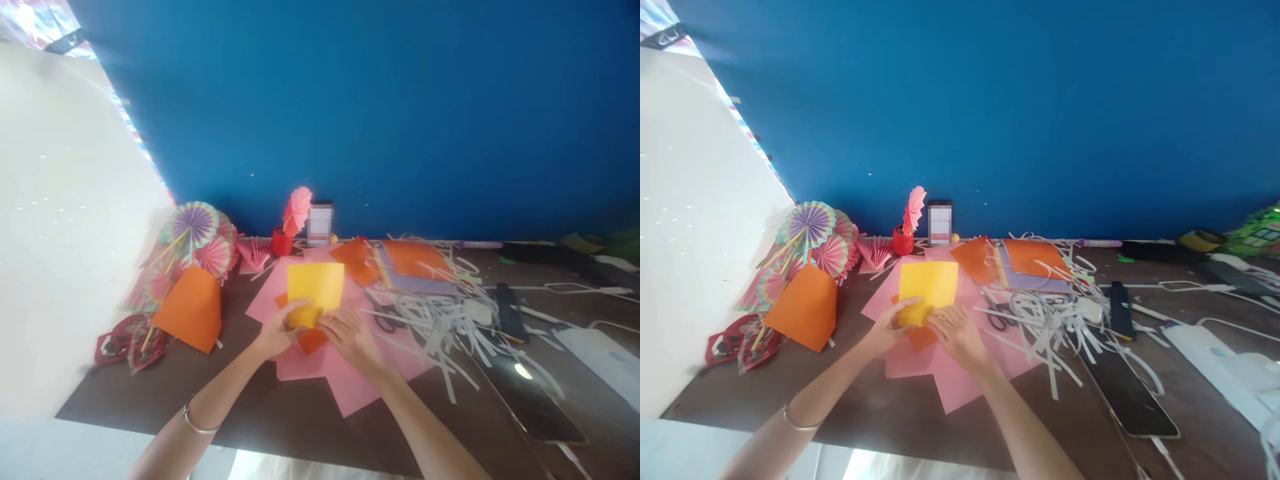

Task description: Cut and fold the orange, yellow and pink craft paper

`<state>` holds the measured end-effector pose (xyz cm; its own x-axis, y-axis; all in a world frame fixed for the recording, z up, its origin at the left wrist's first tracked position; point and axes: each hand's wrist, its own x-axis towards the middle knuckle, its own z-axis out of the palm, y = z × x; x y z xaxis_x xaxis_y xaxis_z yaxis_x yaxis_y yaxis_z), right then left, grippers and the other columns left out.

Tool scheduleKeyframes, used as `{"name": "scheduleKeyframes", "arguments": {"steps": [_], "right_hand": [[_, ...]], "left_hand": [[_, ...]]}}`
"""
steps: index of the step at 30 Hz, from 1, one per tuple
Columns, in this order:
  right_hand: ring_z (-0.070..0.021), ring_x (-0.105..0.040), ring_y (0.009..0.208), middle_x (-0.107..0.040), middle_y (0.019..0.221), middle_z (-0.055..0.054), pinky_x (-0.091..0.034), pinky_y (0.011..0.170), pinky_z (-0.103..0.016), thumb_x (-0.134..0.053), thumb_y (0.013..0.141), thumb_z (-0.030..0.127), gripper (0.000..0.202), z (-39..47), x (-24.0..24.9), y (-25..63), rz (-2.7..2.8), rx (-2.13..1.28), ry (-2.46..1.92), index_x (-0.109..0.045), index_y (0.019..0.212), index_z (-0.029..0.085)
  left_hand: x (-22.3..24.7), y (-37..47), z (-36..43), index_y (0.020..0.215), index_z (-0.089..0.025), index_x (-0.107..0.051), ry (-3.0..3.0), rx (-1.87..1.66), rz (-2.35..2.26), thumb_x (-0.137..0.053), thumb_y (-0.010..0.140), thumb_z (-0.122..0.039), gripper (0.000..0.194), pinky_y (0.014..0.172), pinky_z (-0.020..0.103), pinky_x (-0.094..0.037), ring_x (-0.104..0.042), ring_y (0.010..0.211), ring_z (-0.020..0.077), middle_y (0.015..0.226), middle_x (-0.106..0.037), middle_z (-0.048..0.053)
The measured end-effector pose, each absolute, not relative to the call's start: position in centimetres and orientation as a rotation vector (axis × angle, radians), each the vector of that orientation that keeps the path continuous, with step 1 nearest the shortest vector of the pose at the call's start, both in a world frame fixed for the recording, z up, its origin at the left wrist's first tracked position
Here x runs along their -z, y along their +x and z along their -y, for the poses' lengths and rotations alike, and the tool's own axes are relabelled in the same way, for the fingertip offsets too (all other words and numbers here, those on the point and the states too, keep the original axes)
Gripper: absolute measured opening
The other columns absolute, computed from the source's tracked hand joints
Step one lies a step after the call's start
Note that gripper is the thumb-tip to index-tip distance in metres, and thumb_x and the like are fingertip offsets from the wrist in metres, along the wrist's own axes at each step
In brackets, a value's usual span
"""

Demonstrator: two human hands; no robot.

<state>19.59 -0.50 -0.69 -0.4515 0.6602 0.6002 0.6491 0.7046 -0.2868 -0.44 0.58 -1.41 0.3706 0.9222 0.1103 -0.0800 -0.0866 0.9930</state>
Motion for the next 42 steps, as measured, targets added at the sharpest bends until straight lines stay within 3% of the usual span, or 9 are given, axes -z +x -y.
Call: {"name": "scheduleKeyframes", "arguments": {"steps": [5,8,16,20,25,30,35,42], "right_hand": [[-0.0165,-0.054,0.083,-0.064,0.088,-0.003,-0.04,0.076,-0.033,-0.046,0.089,0.017,0.015,0.7,0.2,19.4,2.274,-0.039,-0.973,-0.059,0.085,0.021],[-0.0161,-0.052,0.081,-0.063,0.088,-0.003,-0.04,0.075,-0.032,-0.044,0.089,0.015,0.016,0.7,0.0,19.4,2.3,-0.031,-0.971,-0.058,0.083,0.02],[-0.0173,-0.055,0.082,-0.063,0.088,-0.003,-0.042,0.075,-0.033,-0.043,0.088,0.015,0.019,0.7,0.1,19.4,2.253,0.006,-0.984,-0.06,0.084,0.022],[-0.0193,-0.057,0.085,-0.064,0.089,-0.005,-0.043,0.077,-0.035,-0.047,0.087,0.019,0.014,0.5,0.4,19.4,2.159,0.02,-1.024,-0.06,0.089,0.022],[-0.0233,-0.056,0.092,-0.061,0.092,-0.008,-0.045,0.081,-0.04,-0.051,0.085,0.028,0.014,0.2,0.9,19.3,1.866,-0.055,-1.179,-0.056,0.095,0.022],[-0.0231,-0.06,0.084,-0.061,0.09,-0.008,-0.05,0.075,-0.041,-0.063,0.075,0.042,0.034,-0.4,1.5,19.4,1.403,-0.542,-1.345,-0.051,0.098,0.02],[-0.0217,-0.064,0.083,-0.065,0.09,-0.005,-0.054,0.076,-0.039,-0.073,0.064,0.041,0.045,-1.2,1.3,19.2,0.997,-1.214,-1.138,-0.052,0.098,0.02],[-0.0185,-0.066,0.084,-0.069,0.082,0.0,-0.054,0.081,-0.034,-0.083,0.052,0.026,0.038,-1.3,0.8,19.3,0.642,-1.374,-1.001,-0.058,0.079,0.021]], "left_hand": [[1.0,-0.4,-0.4,0.116,-0.022,-0.058,1.388,-1.013,-0.892,-0.062,0.078,-0.029,0.039,0.104,0.042,-0.035,-0.046,0.12,0.0257,0.126,-0.055,0.009],[0.8,-0.3,-0.4,0.112,-0.022,-0.062,1.346,-1.007,-0.92,-0.056,0.082,-0.033,0.032,0.101,0.041,-0.039,-0.046,0.12,0.026,0.125,-0.055,0.008],[0.8,0.2,-0.4,0.109,-0.021,-0.062,0.989,-1.036,-0.736,-0.069,0.069,-0.023,0.04,0.092,0.046,-0.047,-0.056,0.108,0.0292,0.125,-0.053,0.009],[1.0,0.0,-0.5,0.108,-0.021,-0.061,1.007,-1.113,-0.747,-0.074,0.064,-0.019,0.046,0.093,0.044,-0.047,-0.053,0.112,0.03,0.127,-0.052,0.008],[1.6,-0.6,-0.9,0.114,-0.023,-0.058,1.212,-1.137,-0.826,-0.07,0.068,-0.019,0.047,0.097,0.039,-0.044,-0.048,0.119,0.0274,0.129,-0.051,0.008],[1.7,-0.7,-0.9,0.122,-0.025,-0.052,1.331,-1.103,-0.925,-0.066,0.07,-0.015,0.055,0.103,0.041,-0.038,-0.044,0.123,0.0263,0.135,-0.045,0.007],[1.1,-0.8,-0.7,0.124,-0.022,-0.05,1.456,-1.072,-0.946,-0.062,0.07,-0.01,0.057,0.106,0.041,-0.033,-0.039,0.127,0.0256,0.134,-0.046,0.008],[0.9,-0.7,-0.6,0.128,-0.027,-0.046,1.453,-1.051,-0.942,-0.06,0.071,-0.011,0.06,0.103,0.042,-0.037,-0.038,0.128,0.0261,0.14,-0.039,0.005]]}}
